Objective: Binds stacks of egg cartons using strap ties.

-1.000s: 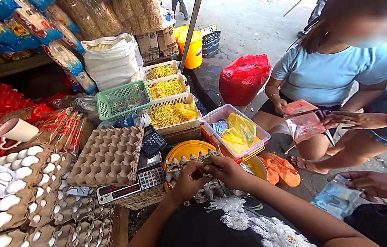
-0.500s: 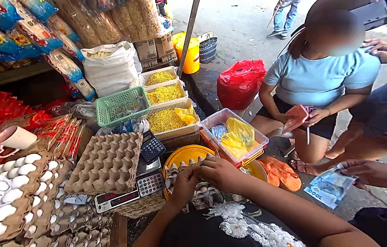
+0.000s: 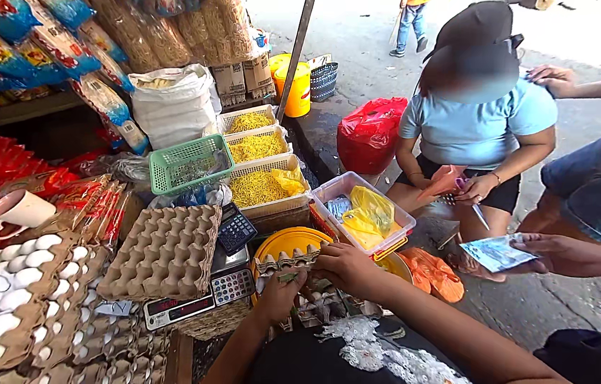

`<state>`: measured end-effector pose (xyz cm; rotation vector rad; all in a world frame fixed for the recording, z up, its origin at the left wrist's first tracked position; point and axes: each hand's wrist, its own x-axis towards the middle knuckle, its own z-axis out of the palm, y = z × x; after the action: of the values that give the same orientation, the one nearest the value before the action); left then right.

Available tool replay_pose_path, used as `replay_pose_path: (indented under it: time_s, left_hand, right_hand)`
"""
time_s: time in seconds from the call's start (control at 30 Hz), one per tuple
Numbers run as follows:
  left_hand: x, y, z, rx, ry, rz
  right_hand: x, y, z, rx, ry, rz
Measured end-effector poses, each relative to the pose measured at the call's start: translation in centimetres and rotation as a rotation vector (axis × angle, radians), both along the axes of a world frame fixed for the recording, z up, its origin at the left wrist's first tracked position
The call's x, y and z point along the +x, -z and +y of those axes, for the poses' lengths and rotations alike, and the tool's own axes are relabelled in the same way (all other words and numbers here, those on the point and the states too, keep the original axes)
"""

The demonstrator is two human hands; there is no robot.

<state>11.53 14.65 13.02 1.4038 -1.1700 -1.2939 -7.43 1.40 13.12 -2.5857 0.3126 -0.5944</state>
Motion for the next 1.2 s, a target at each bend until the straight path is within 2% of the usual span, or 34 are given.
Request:
replay_pose_path:
  time_s: [0.07, 0.13, 0.23, 0.37, 0.47, 0.57, 0.7, 0.77, 0.83, 1.03, 1.13, 1.2]
  left_hand:
    - [0.1, 0.2, 0.0, -0.024, -0.057, 0.056]
    - [0.1, 0.3, -0.2, -0.033, -0.093, 0.117]
    - [-0.4, 0.1, -0.1, 0.041, -0.099, 0.250]
    - [0.1, 0.3, 0.0, 0.086, -0.116, 0.371]
    - [0.5, 0.2, -0.1, -0.009, -0.037, 0.200]
    - [0.2, -0.1, 0.0, -0.100, 0.062, -0.098]
    - [1.3, -0.2, 0.2, -0.612, 0.198, -0.445]
    - [2.0, -0.1, 0.2, -0.836, 0.220, -0.681]
    - [2.0, 0.5, 0.2, -0.948, 0.174, -0.870]
    - [1.7, 2.0, -1.6, -1.067, -0.107, -1.173]
    - [1.6, 3.0, -2.3, -1.075, -0.235, -1.190]
    - [1.5, 3.0, -2.2, -1.082, -0.225, -1.148]
  right_hand:
    - [-0.3, -0.7, 0.4, 0.034, 0.032, 0.118]
    - [-0.5, -0.6, 0.7, 0.093, -0.001, 0.095]
    - [-0.8, -0.7, 1.2, 0.171, -0.176, -0.013]
    - [-0.8, -1.5, 1.0, 0.180, -0.327, 0.060]
    - [-0.6, -0.5, 0.8, 0.304, -0.271, -0.077]
    - [0.3, 0.2, 0.5, 0.613, -0.180, -0.117]
    - [1.7, 2.8, 2.6, 1.285, -0.151, -0.261]
    - [1.7, 3.9, 3.2, 1.476, -0.167, -0.313]
    - [1.7, 4.2, 3.2, 1.547, -0.174, -0.318]
    - [2.7, 3.7, 3.0, 1.609, -0.161, -0.320]
    - [2.8, 3.1, 2.9, 1.623, -0.079, -0.323]
    - [2.3, 2.0, 2.4, 1.436, -0.023, -0.200]
